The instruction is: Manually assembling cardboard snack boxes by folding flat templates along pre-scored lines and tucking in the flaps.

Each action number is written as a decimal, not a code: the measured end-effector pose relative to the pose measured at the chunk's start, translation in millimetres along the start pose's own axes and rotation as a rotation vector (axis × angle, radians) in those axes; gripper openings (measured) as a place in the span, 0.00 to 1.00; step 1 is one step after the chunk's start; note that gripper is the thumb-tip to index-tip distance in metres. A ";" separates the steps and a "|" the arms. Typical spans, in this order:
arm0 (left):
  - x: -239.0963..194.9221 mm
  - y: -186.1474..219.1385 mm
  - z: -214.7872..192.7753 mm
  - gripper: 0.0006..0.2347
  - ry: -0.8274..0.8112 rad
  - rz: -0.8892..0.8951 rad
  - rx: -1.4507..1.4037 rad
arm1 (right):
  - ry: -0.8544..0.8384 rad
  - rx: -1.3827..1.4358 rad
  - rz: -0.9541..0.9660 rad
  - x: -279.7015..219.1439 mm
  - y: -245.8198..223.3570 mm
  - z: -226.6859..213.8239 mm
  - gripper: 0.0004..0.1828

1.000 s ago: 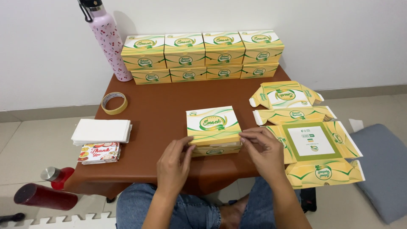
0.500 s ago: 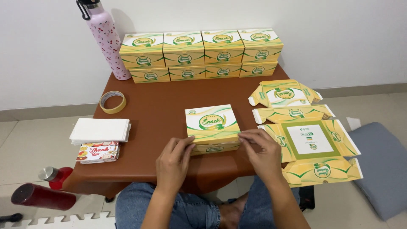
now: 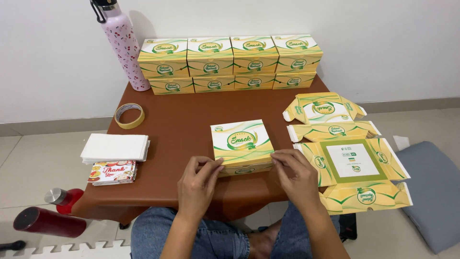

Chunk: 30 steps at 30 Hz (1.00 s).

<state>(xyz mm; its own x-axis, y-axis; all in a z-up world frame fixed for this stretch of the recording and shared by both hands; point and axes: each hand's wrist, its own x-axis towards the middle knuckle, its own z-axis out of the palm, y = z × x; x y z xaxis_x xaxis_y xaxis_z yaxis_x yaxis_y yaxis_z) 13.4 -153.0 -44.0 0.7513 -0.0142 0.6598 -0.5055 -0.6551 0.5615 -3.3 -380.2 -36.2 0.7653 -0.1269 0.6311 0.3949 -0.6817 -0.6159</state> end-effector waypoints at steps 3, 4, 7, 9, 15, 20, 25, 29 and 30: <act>-1.3 -3.4 1.4 0.07 -0.009 0.000 -0.021 | 0.020 -0.038 -0.043 -1.3 -0.8 0.5 0.12; -2.3 -5.3 2.4 0.07 -0.015 -0.004 -0.031 | 0.024 -0.048 -0.065 -2.0 -0.6 0.7 0.11; -3.8 -7.2 2.4 0.07 -0.029 -0.015 -0.075 | 0.023 -0.100 -0.104 -3.9 -1.9 0.5 0.12; -5.2 -8.6 2.7 0.08 -0.025 -0.005 -0.070 | 0.020 -0.113 -0.109 -5.5 -2.0 0.7 0.12; -6.6 -8.9 2.4 0.08 -0.025 0.002 -0.063 | 0.016 -0.146 -0.144 -8.4 0.2 2.3 0.12; -7.1 -11.5 5.8 0.07 -0.039 -0.012 -0.043 | 0.010 -0.196 -0.209 -9.3 5.1 3.1 0.13; -10.8 -9.3 9.2 0.09 -0.023 -0.018 -0.098 | -0.069 -0.121 -0.111 -18.0 10.3 7.1 0.12; -19.5 -9.3 17.8 0.10 0.010 -0.008 -0.055 | -0.217 0.080 0.090 -38.1 21.7 21.8 0.23; -22.9 -12.0 22.2 0.13 -0.015 -0.002 -0.014 | -0.194 -0.005 0.071 -42.5 24.7 25.6 0.27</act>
<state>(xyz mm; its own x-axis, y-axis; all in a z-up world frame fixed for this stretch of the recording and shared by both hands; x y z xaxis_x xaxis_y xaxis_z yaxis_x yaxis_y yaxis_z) 11.7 -161.6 -76.9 0.7586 -0.0238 0.6512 -0.5096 -0.6445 0.5701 -13.1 -373.2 -90.3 0.8748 -0.0336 0.4832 0.3347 -0.6793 -0.6531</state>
